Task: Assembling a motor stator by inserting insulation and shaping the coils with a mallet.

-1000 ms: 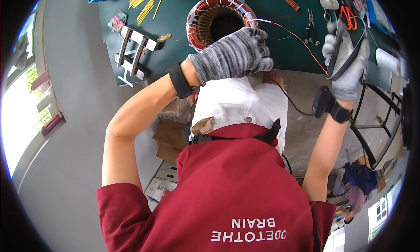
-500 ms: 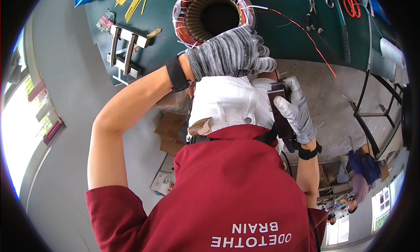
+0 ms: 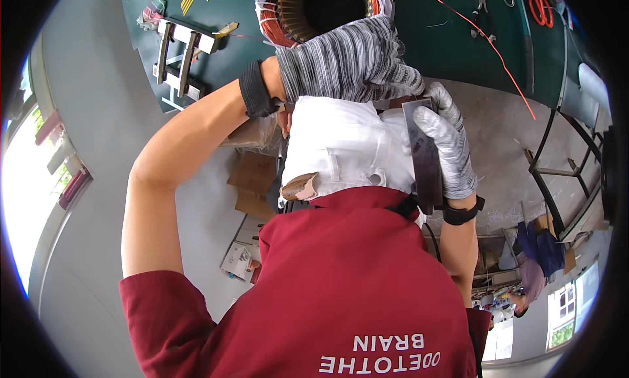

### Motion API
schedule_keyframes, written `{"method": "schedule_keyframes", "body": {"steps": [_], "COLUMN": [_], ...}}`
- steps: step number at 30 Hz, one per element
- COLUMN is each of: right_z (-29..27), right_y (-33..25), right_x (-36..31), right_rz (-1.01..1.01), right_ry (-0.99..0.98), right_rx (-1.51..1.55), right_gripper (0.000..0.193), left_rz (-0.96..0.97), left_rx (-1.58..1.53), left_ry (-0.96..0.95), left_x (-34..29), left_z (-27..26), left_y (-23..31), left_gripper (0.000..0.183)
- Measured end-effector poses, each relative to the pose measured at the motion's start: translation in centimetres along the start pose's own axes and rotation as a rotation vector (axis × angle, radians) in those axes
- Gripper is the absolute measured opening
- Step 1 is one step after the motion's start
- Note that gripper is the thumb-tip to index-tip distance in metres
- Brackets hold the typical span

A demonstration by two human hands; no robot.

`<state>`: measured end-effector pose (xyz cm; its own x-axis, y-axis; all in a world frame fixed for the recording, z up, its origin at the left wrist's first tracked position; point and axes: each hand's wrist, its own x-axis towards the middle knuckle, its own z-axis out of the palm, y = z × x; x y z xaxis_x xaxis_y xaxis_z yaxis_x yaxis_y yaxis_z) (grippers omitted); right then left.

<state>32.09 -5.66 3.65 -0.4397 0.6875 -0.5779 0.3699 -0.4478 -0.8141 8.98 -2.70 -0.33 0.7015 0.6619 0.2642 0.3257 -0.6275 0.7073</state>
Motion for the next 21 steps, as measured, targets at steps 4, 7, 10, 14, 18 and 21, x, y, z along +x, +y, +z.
{"method": "schedule_keyframes", "body": {"steps": [4,7,10,14,18,21], "right_z": [-0.7,-0.9,1.3,0.1,1.0,0.6], "right_y": [0.1,0.4,-0.2,0.4,-1.0,-1.2], "right_x": [-2.0,-1.3,1.2,-1.4,1.5,-0.4], "right_rz": [0.268,0.286,0.266,0.264,0.163,0.3], "right_ry": [-0.127,-0.059,-0.112,-0.119,-0.069,-0.119], "right_rx": [0.578,0.403,0.601,0.723,0.393,0.682], "right_gripper": [0.038,0.039,0.035,0.03,0.025,0.026], "left_rz": [-0.043,-0.016,-0.032,-0.07,0.013,0.017], "left_rx": [0.039,0.048,0.056,-0.054,0.015,-0.106], "left_ry": [-0.077,-0.009,-0.011,-0.058,0.072,0.004], "left_x": [-0.4,-0.7,-0.5,-0.7,0.1,0.0], "left_z": [0.1,1.0,0.4,0.6,0.0,-0.3], "left_y": [0.3,-0.8,0.2,-0.1,0.1,0.3], "left_gripper": [0.027,0.027,0.03,0.03,0.03,0.029]}}
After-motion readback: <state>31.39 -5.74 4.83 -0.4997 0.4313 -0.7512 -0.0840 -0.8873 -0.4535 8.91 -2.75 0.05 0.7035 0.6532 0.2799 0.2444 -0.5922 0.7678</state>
